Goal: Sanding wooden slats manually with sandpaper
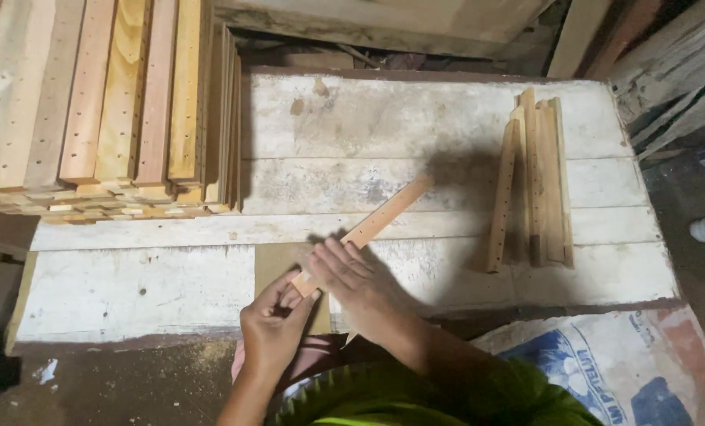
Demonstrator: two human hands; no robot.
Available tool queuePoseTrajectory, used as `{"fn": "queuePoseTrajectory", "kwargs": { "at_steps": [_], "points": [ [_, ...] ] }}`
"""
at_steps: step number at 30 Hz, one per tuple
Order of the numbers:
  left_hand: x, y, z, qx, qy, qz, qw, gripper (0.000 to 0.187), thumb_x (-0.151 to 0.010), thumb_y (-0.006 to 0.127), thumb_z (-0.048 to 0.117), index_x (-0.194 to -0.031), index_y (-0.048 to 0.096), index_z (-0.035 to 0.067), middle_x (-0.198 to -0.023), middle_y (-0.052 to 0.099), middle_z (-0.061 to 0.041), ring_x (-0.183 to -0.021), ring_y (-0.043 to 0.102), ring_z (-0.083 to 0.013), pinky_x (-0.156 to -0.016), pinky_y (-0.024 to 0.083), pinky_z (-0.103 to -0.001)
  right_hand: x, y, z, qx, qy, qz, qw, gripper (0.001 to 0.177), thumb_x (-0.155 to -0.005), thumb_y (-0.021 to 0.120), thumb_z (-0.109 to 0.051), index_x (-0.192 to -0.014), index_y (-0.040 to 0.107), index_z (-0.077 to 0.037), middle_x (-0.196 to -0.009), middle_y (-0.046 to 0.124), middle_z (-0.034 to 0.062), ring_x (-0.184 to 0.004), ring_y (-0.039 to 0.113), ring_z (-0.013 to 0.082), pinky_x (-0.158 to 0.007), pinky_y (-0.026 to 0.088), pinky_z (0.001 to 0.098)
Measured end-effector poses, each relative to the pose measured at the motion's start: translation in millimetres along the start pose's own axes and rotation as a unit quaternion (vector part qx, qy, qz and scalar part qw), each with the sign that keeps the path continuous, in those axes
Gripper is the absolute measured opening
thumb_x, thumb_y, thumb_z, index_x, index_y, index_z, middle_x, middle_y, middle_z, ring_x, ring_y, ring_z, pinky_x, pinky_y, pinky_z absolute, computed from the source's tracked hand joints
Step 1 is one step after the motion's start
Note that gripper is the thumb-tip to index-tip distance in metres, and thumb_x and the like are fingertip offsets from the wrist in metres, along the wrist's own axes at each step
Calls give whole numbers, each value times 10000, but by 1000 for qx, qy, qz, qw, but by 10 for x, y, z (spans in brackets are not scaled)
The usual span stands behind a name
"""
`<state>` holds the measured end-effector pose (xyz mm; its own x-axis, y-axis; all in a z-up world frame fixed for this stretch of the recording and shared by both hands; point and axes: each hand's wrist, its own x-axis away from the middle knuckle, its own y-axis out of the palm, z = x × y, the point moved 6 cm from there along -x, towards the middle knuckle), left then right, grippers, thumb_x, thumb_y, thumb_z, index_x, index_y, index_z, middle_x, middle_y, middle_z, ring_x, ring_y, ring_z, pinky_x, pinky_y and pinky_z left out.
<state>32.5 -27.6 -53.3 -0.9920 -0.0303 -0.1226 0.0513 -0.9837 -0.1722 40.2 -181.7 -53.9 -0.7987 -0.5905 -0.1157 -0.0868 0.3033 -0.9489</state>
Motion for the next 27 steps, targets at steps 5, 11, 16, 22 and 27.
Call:
{"fn": "queuePoseTrajectory", "kwargs": {
  "at_steps": [5,11,16,22,27],
  "points": [
    [-9,13,-122,42,-83,-12,996,508,-833,782,44,-1325,660,53,-870,711,-17,-796,702,-122,-786,655,-203,-215,-427,1585,-174,339,40,924,676,-892,211,-22,-1529,387,-166,-1596,355,155,-1480,305,335,-1175,215,432],
    [-13,-14,-228,51,-88,-5,995,503,-840,779,64,-1332,674,44,-611,458,79,-595,523,-79,-714,571,-207,-454,-434,1008,-80,282,54,954,693,-815,343,169,-1466,405,-61,-1377,516,202,-1346,451,393,-1113,355,527],
    [0,-42,-127,9,-42,17,999,464,-806,813,72,-1252,696,19,-726,729,3,-651,696,-94,-732,648,-226,-136,-141,86,-43,-8,101,994,627,-980,423,156,-1575,352,-30,-1642,356,165,-1552,273,353,-1311,173,500],
    [25,-28,-250,70,-102,24,992,406,-813,806,32,-1214,746,8,-629,464,66,-606,485,-64,-665,487,-188,-73,14,2094,-80,201,154,964,784,-846,367,228,-1501,492,-185,-1419,596,122,-1199,644,279,-1049,476,353],
    [29,-50,-288,14,-135,-6,991,506,-849,777,46,-1343,670,51,-617,490,65,-567,537,-99,-621,628,-183,-459,-456,492,-99,278,-54,954,942,-701,213,287,-1503,390,-175,-1428,457,103,-1231,504,289,-880,594,351]
  ]
}}
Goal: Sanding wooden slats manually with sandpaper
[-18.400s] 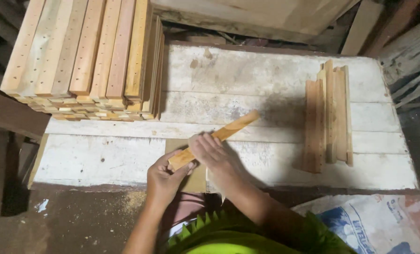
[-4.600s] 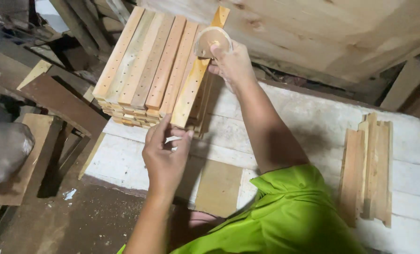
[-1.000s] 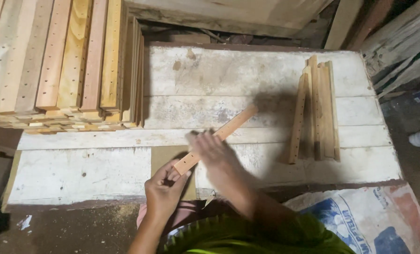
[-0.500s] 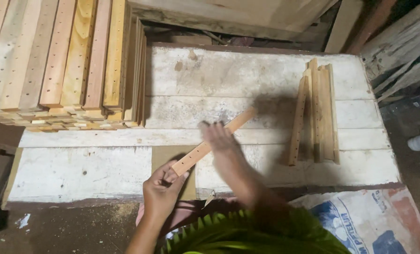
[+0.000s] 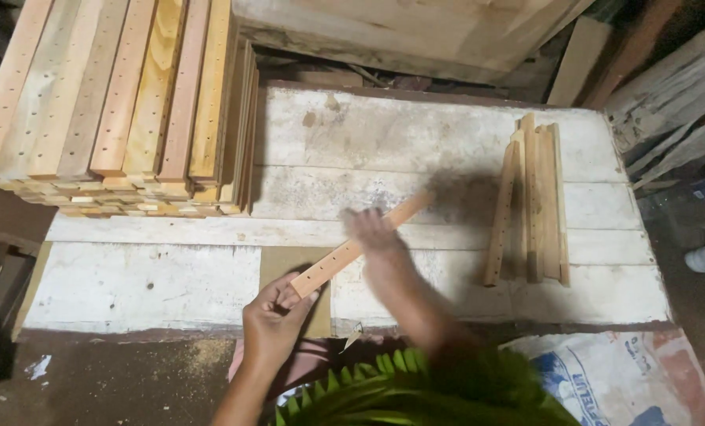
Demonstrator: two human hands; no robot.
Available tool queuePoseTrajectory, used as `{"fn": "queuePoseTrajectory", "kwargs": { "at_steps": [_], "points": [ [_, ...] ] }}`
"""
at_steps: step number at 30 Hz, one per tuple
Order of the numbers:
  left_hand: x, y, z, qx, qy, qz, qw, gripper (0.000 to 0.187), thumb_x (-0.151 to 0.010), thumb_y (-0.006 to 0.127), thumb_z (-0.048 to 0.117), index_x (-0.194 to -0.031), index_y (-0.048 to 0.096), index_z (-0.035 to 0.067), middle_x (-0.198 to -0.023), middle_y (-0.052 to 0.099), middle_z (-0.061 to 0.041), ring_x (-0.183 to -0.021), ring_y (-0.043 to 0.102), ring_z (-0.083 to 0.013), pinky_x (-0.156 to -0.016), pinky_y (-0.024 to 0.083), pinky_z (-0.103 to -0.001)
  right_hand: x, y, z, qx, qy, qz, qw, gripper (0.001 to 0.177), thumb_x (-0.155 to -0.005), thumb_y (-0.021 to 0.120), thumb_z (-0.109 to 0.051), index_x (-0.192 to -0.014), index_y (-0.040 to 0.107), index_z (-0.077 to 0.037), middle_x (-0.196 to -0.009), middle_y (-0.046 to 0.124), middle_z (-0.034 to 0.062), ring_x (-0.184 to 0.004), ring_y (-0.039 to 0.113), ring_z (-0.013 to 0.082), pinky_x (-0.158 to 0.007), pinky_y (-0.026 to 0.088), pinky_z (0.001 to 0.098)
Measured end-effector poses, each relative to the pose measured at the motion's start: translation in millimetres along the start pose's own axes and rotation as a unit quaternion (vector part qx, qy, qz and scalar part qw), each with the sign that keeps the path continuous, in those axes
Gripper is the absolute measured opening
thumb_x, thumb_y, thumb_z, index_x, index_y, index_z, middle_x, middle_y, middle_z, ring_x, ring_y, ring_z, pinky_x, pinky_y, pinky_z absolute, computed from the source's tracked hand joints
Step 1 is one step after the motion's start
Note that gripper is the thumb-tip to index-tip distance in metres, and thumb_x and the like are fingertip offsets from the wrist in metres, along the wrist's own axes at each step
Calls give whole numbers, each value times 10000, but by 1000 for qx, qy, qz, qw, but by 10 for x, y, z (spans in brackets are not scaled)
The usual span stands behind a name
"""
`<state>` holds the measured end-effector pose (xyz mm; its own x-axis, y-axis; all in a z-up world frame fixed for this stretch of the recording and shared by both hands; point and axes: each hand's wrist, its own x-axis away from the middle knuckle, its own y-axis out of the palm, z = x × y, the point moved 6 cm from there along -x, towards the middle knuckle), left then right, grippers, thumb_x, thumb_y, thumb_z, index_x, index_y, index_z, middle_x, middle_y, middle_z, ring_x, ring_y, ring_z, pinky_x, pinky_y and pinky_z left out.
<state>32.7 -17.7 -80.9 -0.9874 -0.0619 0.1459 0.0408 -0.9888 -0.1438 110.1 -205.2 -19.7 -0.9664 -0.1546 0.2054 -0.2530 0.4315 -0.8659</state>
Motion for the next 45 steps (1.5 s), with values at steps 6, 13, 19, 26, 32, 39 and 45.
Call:
{"fn": "queuePoseTrajectory", "kwargs": {
  "at_steps": [6,13,19,26,32,39,45],
  "points": [
    [37,-22,209,28,53,6,998,481,-849,776,72,-1322,689,56,-602,478,79,-553,492,-67,-624,570,-178,309,-180,-282,-10,-142,32,989,932,-696,302,328,-1497,461,-122,-1164,538,10,-1169,504,194,-1019,481,373],
    [20,-4,189,51,68,5,996,455,-831,789,43,-1278,709,20,-641,418,77,-628,484,-70,-786,535,-192,-545,32,1232,41,-76,232,969,573,-971,401,6,-1527,435,-126,-1215,563,178,-1172,533,353,-1035,433,454],
    [-17,-48,192,29,93,18,995,464,-791,788,21,-1240,675,-6,-1071,800,-140,-906,803,-189,-857,666,-293,580,470,-349,22,-302,160,940,650,-966,440,169,-1579,277,23,-1629,336,256,-1540,270,441,-1309,193,533],
    [-125,124,12,253,-81,29,964,203,-801,768,-3,-973,667,28,-1166,778,-194,-953,786,-279,-852,650,-301,-698,-47,1768,-197,139,188,952,309,-932,497,-218,-1229,545,-147,-1178,599,106,-1065,548,284,-968,391,394],
    [-180,104,216,302,-155,28,940,357,-873,705,35,-1216,699,-62,-1051,768,-281,-899,764,-315,-816,626,-300,-435,-389,1179,-195,131,172,957,430,-916,377,-206,-1316,531,-176,-1364,510,151,-1301,472,295,-1137,316,403],
    [66,79,399,-48,156,-21,986,317,-953,648,123,-1262,692,69,-905,829,-76,-358,405,-63,-326,413,-196,761,244,-451,-45,-285,39,957,734,-928,383,195,-1589,297,-113,-1659,318,170,-1547,276,407,-1289,170,529],
    [147,54,432,4,87,-55,995,417,-919,667,163,-1328,650,83,-1297,732,-90,-717,658,-63,-758,638,-226,-142,-284,673,109,34,44,992,599,-945,495,186,-1380,591,-215,-960,557,28,-871,519,214,-714,505,331]
  ]
}}
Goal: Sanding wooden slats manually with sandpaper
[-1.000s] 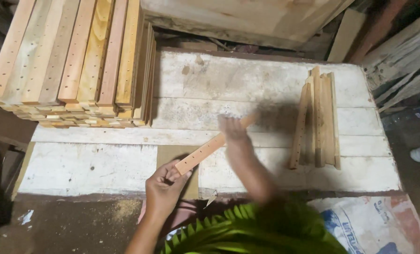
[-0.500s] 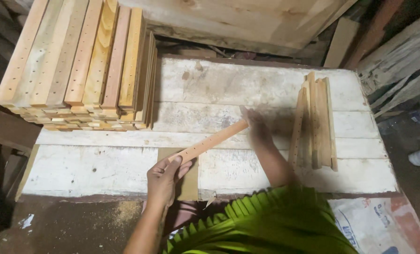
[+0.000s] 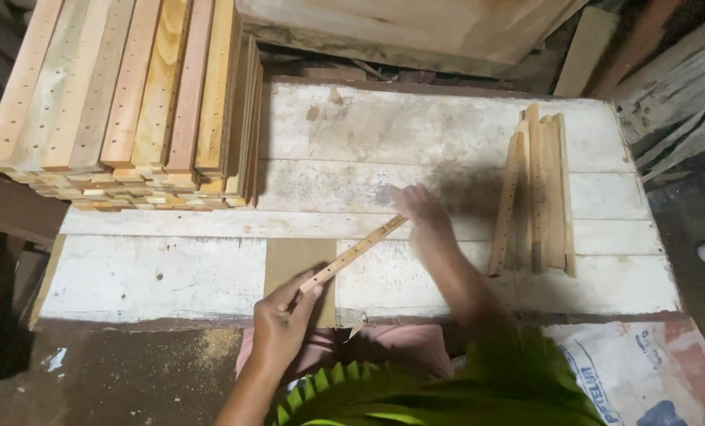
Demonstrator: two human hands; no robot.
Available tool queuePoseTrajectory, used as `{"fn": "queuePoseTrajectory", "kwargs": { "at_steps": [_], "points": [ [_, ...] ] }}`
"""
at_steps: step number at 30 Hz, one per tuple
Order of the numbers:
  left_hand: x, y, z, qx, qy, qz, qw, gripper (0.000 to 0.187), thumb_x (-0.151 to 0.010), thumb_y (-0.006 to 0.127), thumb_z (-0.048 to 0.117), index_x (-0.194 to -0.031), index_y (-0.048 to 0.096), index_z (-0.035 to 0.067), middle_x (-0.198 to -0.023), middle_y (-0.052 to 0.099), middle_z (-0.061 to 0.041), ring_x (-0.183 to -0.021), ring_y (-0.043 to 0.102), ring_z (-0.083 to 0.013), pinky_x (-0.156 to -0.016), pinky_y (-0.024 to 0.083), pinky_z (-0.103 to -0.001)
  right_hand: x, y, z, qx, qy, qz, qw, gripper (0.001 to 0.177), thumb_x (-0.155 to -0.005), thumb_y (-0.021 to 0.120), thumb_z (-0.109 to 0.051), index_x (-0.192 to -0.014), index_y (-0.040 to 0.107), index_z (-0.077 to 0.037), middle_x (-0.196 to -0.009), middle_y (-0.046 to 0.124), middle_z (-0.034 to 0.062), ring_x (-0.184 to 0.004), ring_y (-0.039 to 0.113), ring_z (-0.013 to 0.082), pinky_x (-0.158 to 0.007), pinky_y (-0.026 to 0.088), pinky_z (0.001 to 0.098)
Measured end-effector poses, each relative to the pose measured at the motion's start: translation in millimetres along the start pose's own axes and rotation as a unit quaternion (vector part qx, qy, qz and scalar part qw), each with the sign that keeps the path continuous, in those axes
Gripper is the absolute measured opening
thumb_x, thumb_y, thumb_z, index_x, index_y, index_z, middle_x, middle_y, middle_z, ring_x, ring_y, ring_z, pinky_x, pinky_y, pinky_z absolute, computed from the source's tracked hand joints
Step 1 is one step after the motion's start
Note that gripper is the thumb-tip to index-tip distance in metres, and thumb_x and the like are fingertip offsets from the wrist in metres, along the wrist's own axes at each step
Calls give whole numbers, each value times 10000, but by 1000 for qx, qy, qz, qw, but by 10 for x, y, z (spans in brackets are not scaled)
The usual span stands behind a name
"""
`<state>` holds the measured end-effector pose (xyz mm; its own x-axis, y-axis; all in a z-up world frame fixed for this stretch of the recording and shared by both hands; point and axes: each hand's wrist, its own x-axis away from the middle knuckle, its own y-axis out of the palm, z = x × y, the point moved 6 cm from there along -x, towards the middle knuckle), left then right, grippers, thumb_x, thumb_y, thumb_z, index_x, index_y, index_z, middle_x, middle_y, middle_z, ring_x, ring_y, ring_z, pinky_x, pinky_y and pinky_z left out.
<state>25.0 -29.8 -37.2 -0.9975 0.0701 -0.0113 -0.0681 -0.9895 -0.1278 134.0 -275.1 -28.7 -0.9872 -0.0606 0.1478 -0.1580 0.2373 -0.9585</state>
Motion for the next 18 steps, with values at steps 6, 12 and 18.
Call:
{"fn": "queuePoseTrajectory", "kwargs": {
  "at_steps": [6,12,18],
  "points": [
    [-27,-17,-82,-44,64,29,997,360,-929,663,162,-1273,690,60,-1257,735,-113,-1161,711,-190,-1048,554,-297,167,146,-298,-84,-1,44,995,932,-760,341,332,-1476,515,-237,-1577,440,100,-1478,352,343,-1219,302,461],
    [-5,-31,15,-44,84,24,995,343,-945,644,175,-1271,676,75,-1242,739,-137,-1130,744,-244,-953,620,-336,737,91,-910,-131,-236,29,962,1003,-704,287,321,-1565,360,-188,-1619,391,151,-1502,311,405,-1261,164,539],
    [-47,-70,-382,18,-68,58,996,300,-817,811,181,-1110,803,115,-970,807,-12,-661,559,-86,-562,499,-223,-290,530,809,-114,-178,217,953,545,-938,539,136,-1419,604,-113,-1289,632,179,-1233,593,352,-1049,514,423]
  ]
}}
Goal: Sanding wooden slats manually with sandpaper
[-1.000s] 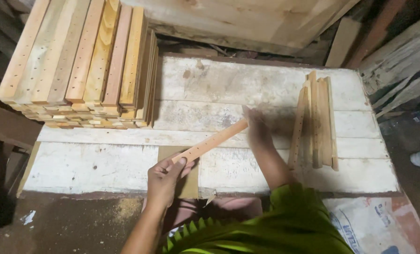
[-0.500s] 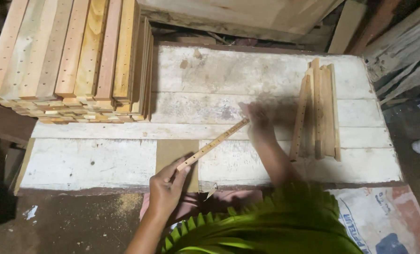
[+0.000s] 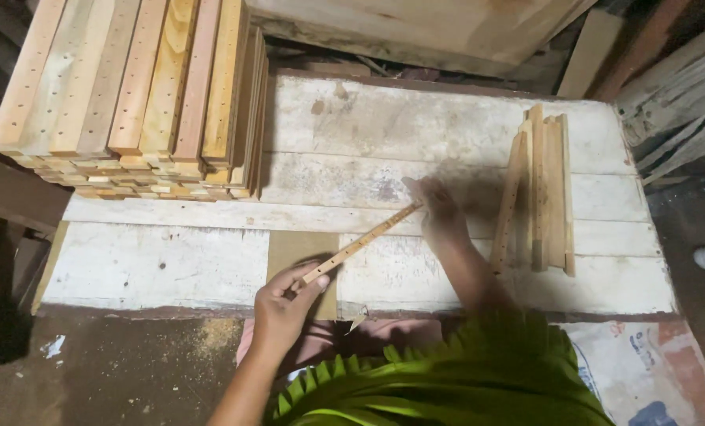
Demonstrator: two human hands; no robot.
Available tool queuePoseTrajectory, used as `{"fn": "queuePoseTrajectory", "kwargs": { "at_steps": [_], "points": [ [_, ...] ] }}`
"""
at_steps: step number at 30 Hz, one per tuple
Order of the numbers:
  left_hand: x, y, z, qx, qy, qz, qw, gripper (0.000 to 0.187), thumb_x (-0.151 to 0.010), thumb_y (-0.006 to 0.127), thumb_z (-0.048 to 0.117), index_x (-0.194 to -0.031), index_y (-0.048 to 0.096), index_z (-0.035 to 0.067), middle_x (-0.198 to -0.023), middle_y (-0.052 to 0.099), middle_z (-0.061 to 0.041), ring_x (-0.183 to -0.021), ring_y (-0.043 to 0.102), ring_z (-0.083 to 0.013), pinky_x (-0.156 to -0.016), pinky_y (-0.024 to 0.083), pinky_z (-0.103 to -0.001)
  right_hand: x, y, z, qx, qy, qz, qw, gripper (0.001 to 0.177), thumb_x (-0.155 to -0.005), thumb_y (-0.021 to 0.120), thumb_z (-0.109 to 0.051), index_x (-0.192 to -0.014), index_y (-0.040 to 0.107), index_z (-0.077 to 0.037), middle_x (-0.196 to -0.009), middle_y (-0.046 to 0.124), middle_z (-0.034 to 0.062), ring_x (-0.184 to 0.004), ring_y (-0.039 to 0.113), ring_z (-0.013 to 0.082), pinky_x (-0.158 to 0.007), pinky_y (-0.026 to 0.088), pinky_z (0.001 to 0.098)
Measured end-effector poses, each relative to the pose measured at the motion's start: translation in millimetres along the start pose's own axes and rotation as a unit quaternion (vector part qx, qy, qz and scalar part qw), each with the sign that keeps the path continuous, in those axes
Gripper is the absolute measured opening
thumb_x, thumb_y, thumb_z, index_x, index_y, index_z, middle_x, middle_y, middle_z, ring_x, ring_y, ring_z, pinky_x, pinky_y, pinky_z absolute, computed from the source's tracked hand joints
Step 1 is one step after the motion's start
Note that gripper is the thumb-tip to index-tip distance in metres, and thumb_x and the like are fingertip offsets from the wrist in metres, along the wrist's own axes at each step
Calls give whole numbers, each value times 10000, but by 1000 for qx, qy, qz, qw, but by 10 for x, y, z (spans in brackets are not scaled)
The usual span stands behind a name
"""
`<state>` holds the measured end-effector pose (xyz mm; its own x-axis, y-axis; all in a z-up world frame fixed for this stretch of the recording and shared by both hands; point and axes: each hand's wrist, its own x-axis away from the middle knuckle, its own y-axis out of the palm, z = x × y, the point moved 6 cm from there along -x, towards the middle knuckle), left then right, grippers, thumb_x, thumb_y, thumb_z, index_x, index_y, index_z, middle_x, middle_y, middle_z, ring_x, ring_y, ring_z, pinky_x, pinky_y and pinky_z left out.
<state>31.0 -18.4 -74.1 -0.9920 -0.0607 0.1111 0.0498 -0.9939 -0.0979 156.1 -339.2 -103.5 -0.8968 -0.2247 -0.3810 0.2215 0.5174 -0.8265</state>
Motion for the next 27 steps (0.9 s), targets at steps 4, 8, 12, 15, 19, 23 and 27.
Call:
{"fn": "queuePoseTrajectory", "kwargs": {
  "at_steps": [4,8,12,15,19,23,27],
  "points": [
    [-8,0,-136,75,-44,18,996,302,-831,813,199,-1118,810,104,-605,485,74,-540,406,-62,-492,338,-202,67,-47,-116,1,97,-42,994,714,-875,468,204,-1481,535,-168,-1414,565,191,-1356,502,356,-1115,455,412],
    [15,-1,-156,122,-66,25,990,387,-821,814,150,-1200,774,88,-687,567,40,-598,453,-67,-547,374,-190,345,-30,-65,47,81,-1,996,956,-697,465,249,-1523,468,-233,-1329,625,60,-1282,551,335,-695,563,432],
    [51,43,225,146,1,18,989,612,-770,779,14,-1347,573,2,-1316,704,-175,-1208,690,-235,-1062,565,-358,504,-18,-124,72,-3,55,996,1119,-586,470,301,-1603,358,-152,-1537,555,117,-1393,531,384,-1056,523,432],
    [119,59,182,107,-24,38,993,557,-733,829,42,-1269,677,24,-1240,751,-140,-1093,742,-188,-991,610,-295,508,159,-10,57,68,33,996,1047,-687,448,242,-1627,284,-190,-1561,481,149,-1436,442,396,-1041,490,486],
    [138,88,278,58,26,-10,998,514,-786,787,-16,-1279,674,75,-1280,742,-116,-1112,744,-198,-947,651,-268,327,-160,-1676,-41,157,-146,976,984,-737,225,303,-1587,321,-182,-1659,286,142,-1514,236,403,-1234,189,527],
    [138,15,279,-78,156,-5,985,432,-832,793,126,-1241,680,47,-980,768,-72,-720,729,-126,-600,635,-214,316,-252,-2123,-66,-60,-190,978,741,-902,303,206,-1571,298,-111,-1635,313,173,-1522,269,376,-1266,176,534],
    [236,16,305,-47,3,-23,999,475,-834,781,48,-1292,659,74,-1117,804,-129,-555,805,-155,-427,721,-162,109,3,-719,91,87,-188,974,1016,-767,358,318,-1636,333,-208,-943,448,11,-845,426,181,-633,399,328]
  ]
}}
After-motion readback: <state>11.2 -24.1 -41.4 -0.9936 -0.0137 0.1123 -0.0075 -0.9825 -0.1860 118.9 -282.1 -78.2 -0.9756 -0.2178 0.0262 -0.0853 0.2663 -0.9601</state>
